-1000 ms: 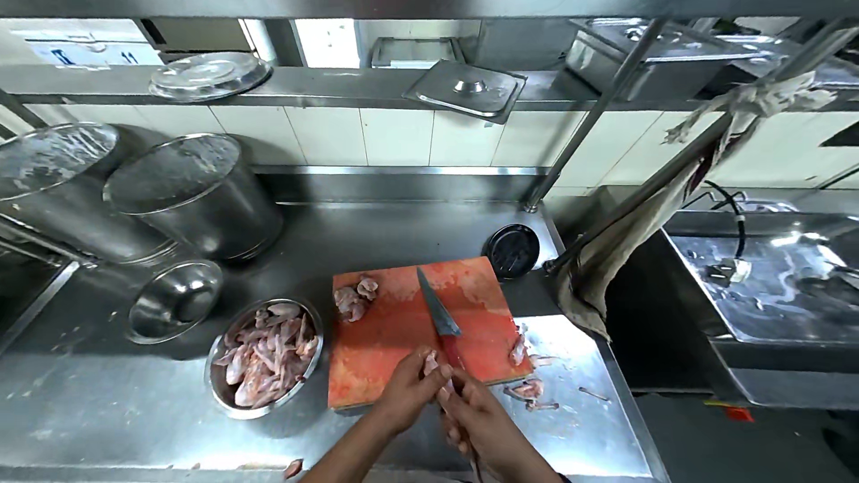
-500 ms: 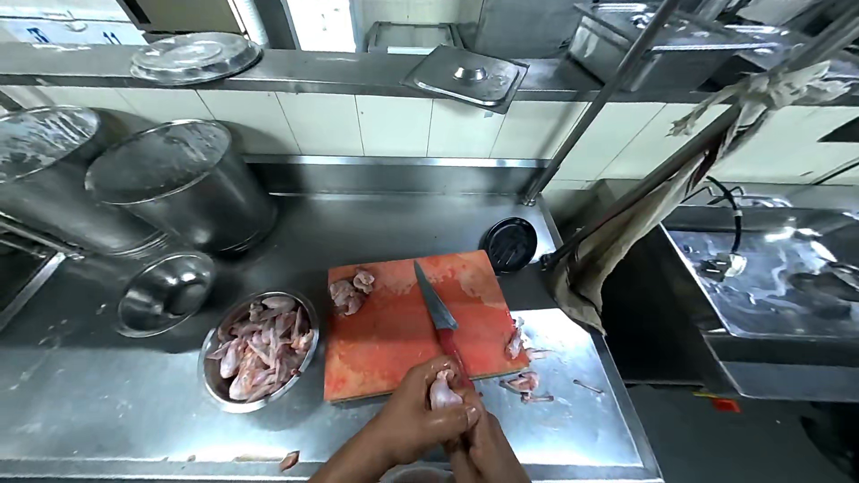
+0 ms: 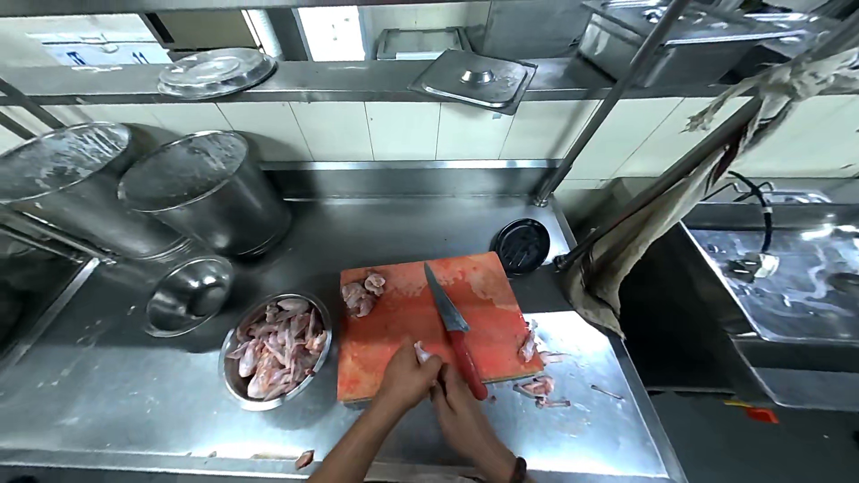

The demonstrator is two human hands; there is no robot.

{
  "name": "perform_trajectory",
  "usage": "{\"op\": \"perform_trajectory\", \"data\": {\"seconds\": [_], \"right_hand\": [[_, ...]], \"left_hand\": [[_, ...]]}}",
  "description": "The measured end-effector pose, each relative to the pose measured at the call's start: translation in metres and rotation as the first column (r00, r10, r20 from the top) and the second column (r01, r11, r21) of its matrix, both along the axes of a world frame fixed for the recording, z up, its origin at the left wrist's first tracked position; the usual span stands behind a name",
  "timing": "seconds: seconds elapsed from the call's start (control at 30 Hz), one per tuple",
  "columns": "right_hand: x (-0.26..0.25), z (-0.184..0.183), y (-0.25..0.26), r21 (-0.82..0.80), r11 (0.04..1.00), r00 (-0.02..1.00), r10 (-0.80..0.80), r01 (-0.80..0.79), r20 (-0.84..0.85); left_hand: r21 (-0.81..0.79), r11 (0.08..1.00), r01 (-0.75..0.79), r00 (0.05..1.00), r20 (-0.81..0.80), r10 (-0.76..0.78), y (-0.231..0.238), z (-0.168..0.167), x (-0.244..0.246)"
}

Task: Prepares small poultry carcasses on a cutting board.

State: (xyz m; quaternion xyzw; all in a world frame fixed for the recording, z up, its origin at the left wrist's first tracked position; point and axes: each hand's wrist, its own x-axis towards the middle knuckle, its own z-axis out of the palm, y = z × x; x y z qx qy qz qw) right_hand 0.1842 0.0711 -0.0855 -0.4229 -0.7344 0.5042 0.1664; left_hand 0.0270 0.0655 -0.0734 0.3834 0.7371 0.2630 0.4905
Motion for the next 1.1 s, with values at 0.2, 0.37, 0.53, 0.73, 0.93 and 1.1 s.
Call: {"op": "perform_trajectory", "data": {"seconds": [0.2, 0.37, 0.53, 0.73, 0.93, 1.1], "right_hand": [[-0.004, -0.037, 0.000, -0.251, 0.968, 0.999, 0.036, -0.027, 0.031], [-0.012, -0.043, -0.007, -0.690, 0.709, 0.886, -0.404, 0.146, -0.227], [-0.008, -0.041, -0.002, -0.805, 0.579, 0.815, -0.523, 0.127, -0.248], [-0.005, -0.040, 0.008, -0.739, 0.673, 0.965, -0.218, 0.039, -0.148], [0.027, -0.025, 0.028, -0.117, 0.985, 0.936, -0.082, 0.130, 0.343], [0.029, -0.032, 0.042, 0.236, 0.959, 0.802, -0.264, 0.157, 0.535]], "left_hand": [[-0.268, 0.947, 0.175, 0.934, -0.260, -0.247, 0.013, -0.007, -0.003], [-0.154, 0.981, 0.117, 0.984, -0.117, -0.136, 0.012, -0.033, 0.003], [-0.173, 0.941, 0.292, 0.943, -0.113, -0.313, 0.015, -0.035, 0.002], [-0.328, 0.886, 0.327, 0.880, -0.237, -0.412, 0.011, -0.010, -0.008], [-0.647, 0.741, 0.179, 0.522, -0.576, -0.629, 0.009, 0.044, -0.018], [-0.724, 0.606, 0.330, 0.399, -0.475, -0.784, 0.036, 0.024, 0.019]]}}
